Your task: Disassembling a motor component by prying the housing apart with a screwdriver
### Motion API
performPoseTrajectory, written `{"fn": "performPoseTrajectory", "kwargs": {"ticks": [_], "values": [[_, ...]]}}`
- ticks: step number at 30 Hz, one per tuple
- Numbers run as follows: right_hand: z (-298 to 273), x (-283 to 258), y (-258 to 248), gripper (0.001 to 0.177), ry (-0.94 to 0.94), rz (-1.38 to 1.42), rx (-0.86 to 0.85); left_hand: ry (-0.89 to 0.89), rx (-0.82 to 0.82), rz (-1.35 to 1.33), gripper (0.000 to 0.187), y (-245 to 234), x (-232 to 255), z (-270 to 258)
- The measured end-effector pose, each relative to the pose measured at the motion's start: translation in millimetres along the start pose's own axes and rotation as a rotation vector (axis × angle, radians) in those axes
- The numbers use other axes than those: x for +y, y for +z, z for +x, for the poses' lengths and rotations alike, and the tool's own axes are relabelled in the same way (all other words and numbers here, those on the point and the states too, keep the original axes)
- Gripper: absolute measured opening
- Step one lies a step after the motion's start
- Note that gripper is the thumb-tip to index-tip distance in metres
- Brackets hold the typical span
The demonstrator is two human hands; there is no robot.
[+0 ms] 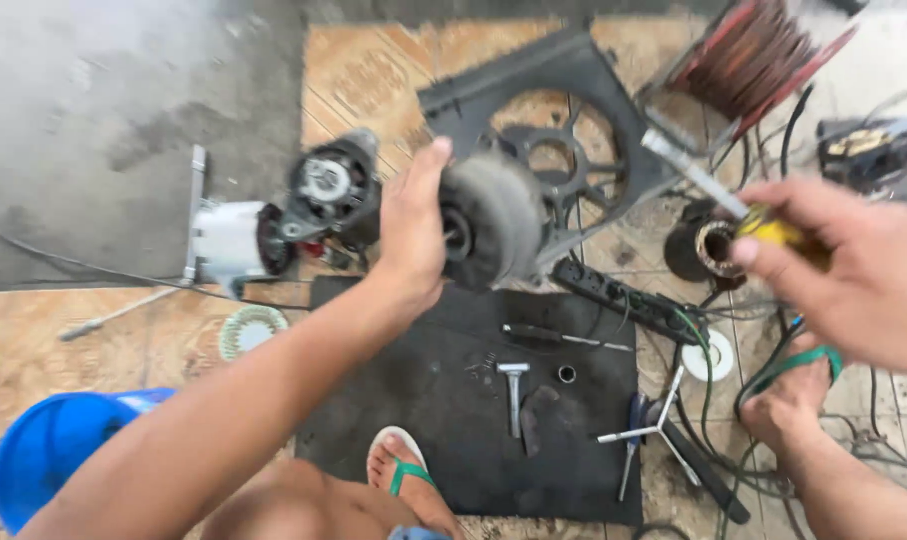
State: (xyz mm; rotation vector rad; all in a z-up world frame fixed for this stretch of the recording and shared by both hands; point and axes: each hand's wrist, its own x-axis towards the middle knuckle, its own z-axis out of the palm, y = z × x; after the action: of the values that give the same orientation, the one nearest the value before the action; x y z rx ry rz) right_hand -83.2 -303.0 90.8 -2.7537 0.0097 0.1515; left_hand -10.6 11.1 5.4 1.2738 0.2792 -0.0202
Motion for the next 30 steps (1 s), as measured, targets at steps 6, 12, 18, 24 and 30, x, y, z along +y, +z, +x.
{"fn": "performPoseTrajectory", "kwargs": {"ticks": [6, 12, 18, 24, 30], "values": [[-81, -50, -7, 0.026, 0.178, 0.211, -0.061, 0.072, 0.033, 0.023, 0.038, -35, 34, -68], [-181, -51, 58, 0.038, -0.097, 0.884, -0.047, 0.391, -0.105, 0.327, 0.048, -44, 42, -131], [-258, -98, 136, 0.031, 0.069, 1.266, 0.012, 0.266, -0.086, 0.258, 0.049, -60, 35, -188], [-265, -95, 163, 0.040, 0.067, 1.244, -0.064, 0.155, 0.034, 0.161, 0.050, -79, -4, -212], [-259, -86, 179, 0.036, 0.084, 1.436, -0.218, 0.372, 0.141, 0.348, 0.041, -86, -18, -236]]}}
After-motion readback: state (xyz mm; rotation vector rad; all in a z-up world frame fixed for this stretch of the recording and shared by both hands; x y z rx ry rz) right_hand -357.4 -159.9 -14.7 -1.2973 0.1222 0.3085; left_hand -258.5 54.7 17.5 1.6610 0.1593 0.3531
